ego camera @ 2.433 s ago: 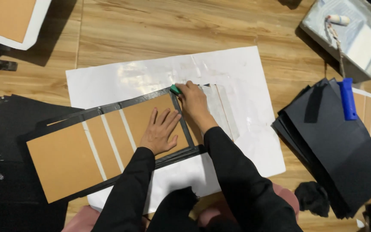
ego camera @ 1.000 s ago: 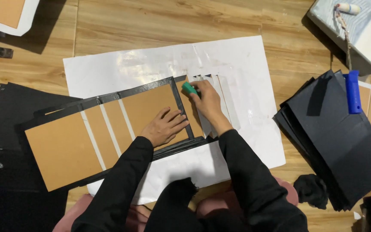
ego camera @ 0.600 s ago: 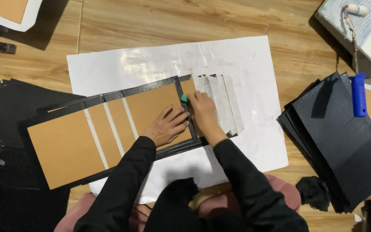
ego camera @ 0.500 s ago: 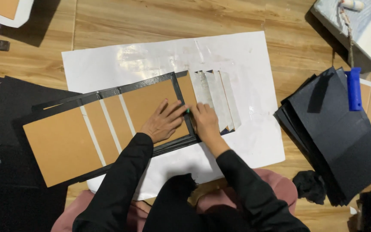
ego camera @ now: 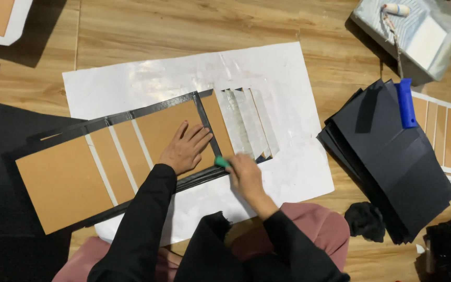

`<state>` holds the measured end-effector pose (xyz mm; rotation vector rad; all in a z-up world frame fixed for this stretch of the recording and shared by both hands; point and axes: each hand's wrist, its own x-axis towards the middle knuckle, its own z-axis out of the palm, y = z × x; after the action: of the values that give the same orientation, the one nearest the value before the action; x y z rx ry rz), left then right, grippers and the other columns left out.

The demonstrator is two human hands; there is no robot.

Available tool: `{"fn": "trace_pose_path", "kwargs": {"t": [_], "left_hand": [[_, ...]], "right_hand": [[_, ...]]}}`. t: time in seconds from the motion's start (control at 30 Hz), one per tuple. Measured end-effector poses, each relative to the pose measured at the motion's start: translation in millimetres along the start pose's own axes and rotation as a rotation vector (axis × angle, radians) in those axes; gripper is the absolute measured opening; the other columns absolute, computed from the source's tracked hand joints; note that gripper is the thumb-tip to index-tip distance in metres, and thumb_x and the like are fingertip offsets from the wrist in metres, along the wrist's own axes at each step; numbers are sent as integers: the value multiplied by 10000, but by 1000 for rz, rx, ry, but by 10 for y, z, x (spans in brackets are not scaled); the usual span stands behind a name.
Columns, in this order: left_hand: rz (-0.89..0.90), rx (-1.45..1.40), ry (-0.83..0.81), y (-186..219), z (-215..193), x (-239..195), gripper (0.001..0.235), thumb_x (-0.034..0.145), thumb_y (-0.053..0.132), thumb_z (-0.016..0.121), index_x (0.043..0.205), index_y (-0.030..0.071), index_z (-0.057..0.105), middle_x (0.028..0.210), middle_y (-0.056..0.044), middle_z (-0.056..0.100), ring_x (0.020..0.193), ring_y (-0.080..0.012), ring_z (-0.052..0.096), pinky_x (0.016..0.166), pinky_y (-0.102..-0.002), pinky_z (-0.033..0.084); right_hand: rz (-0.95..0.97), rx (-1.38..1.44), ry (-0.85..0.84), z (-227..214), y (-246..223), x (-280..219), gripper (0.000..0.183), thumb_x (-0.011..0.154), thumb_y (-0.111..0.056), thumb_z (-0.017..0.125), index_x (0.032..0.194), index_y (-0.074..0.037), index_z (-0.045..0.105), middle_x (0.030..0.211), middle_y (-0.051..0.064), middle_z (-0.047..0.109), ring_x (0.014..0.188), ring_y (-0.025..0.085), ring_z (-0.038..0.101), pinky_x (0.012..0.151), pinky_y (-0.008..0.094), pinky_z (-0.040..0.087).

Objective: The person applies glue to the spine of a folded brown paper book using a roller, then places black paper covers onto the glued sections and presses them with a green tool. The person repeats this process for multiple sections of the book.

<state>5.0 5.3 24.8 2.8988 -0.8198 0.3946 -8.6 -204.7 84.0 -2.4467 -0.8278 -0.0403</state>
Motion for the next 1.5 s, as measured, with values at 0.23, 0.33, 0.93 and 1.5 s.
{"fn": "trace_pose_path", "kwargs": {"t": [0.23,0.33,0.93,1.5], "left_hand": [[-38,-36,39,-12,28,-25,522,728,224,398,1244,151,395,1230,-40,392,1223,-216,338,1076,-484,165],[-62,-70,29,2,72,-91,508,736,219,385,1239,148,401,1215,-46,402,1218,-218,348,1072,-483,170],[6,-79,128,-24,-20,-60,236,775,214,366,981,130,444,940,-51,387,960,-225,434,884,-403,343],[6,-74,210,-54,-224,13,76,768,186,408,824,137,391,825,-30,323,827,-207,384,780,-335,345]], "right_hand": [[-139,-321,94,418,412,364,76,800,-136,575,877,-139,570,699,4,436,670,206,495,591,300,410],[-204,-353,80,402,290,172,52,837,-130,513,865,-134,557,693,7,421,664,208,492,561,306,401],[57,-211,82,444,220,577,232,809,-200,583,1039,-222,578,719,12,458,699,235,535,619,328,450],[26,-267,87,772,479,1520,287,764,-134,627,1016,-271,603,749,-5,434,697,224,542,601,322,463]]}}
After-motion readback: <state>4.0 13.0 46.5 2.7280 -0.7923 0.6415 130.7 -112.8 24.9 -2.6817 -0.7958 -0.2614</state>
